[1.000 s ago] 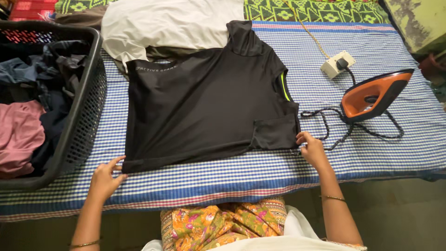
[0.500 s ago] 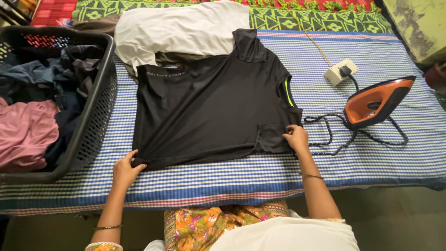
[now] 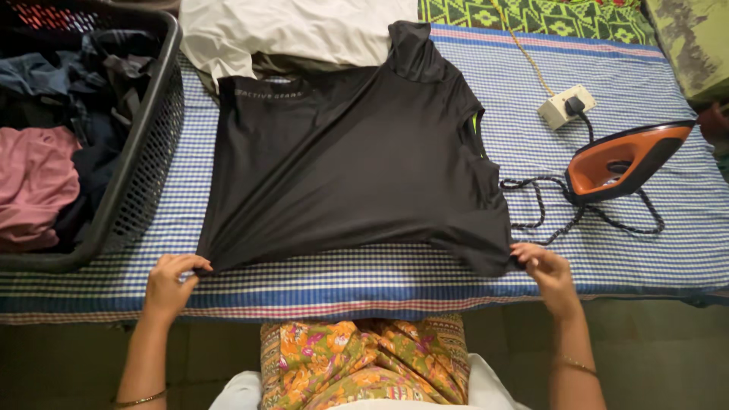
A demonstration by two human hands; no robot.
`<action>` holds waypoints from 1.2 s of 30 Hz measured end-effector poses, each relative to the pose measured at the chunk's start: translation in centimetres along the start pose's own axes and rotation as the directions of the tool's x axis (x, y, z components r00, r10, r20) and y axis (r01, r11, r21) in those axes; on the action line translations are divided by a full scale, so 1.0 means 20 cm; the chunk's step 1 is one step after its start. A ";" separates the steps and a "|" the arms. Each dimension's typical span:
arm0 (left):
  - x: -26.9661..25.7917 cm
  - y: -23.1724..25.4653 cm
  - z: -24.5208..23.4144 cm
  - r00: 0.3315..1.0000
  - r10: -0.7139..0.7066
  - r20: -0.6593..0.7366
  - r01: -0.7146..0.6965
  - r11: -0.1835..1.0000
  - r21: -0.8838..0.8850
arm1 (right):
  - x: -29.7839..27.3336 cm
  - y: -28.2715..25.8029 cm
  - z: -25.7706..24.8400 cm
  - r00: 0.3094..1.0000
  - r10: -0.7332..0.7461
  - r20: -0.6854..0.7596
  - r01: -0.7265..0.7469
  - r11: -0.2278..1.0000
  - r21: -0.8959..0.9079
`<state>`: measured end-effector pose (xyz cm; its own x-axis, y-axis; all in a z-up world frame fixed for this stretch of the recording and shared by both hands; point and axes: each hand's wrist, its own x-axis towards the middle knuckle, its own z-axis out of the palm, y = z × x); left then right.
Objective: The person irons a black t-shirt on a bed, using an electric iron to smooth the fabric. They repeatedly adjust the shirt's position and iron different sections, including the sleeves and body, to remove wrinkles.
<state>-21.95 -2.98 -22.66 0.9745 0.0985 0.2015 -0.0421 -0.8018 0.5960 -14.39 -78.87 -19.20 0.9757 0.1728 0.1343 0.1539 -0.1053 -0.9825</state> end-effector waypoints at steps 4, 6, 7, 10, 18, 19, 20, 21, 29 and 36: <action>-0.04 -0.03 -0.01 0.999 0.012 0.031 -0.014 0.997 0.081 | -0.19 0.10 -0.01 0.995 0.069 0.071 -0.060 0.990 -0.127; -0.07 -0.04 0.00 0.999 -0.016 0.039 0.012 0.996 0.091 | -0.26 0.15 0.02 0.992 0.108 0.065 -0.080 0.938 -0.336; -0.08 -0.04 0.01 0.998 -0.035 0.042 0.031 0.995 0.091 | -0.28 0.16 0.03 0.990 0.126 0.060 -0.088 0.896 -0.435; -0.12 -0.05 0.04 0.994 -0.108 0.004 0.108 0.991 0.074 | -0.34 0.19 0.07 0.997 0.014 0.071 0.029 0.823 -0.568; -0.19 -0.12 0.15 0.908 -0.419 -0.018 0.418 0.907 -0.041 | -0.40 0.33 0.19 0.790 0.315 -0.526 -0.487 0.843 -0.227; -0.19 -0.12 0.16 0.884 -0.467 -0.004 0.463 0.877 -0.130 | -0.39 0.33 0.20 0.724 0.378 -0.576 -0.534 0.837 -0.122; -0.19 -0.12 0.16 0.858 -0.513 0.014 0.503 0.836 -0.217 | -0.38 0.33 0.21 0.668 0.454 -0.589 -0.626 0.771 -0.116; -0.18 -0.12 0.17 0.835 -0.549 0.014 0.539 0.813 -0.219 | -0.36 0.32 0.22 0.604 0.524 -0.601 -0.710 0.696 -0.108; -0.18 -0.12 0.23 0.775 -0.627 0.079 0.600 0.691 -0.403 | -0.41 0.43 0.27 0.671 0.609 -0.423 -0.720 0.672 -0.174; -0.22 -0.21 0.22 0.716 -0.662 0.221 0.573 0.378 -0.727 | -0.45 0.22 0.22 0.551 0.809 -0.205 -0.651 0.570 0.500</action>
<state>-25.05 -2.57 -29.39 0.7745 0.4715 -0.4217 0.3829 0.1813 0.9058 -23.25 -76.54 -25.29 0.6939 -0.1905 -0.6944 -0.6258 0.3174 -0.7125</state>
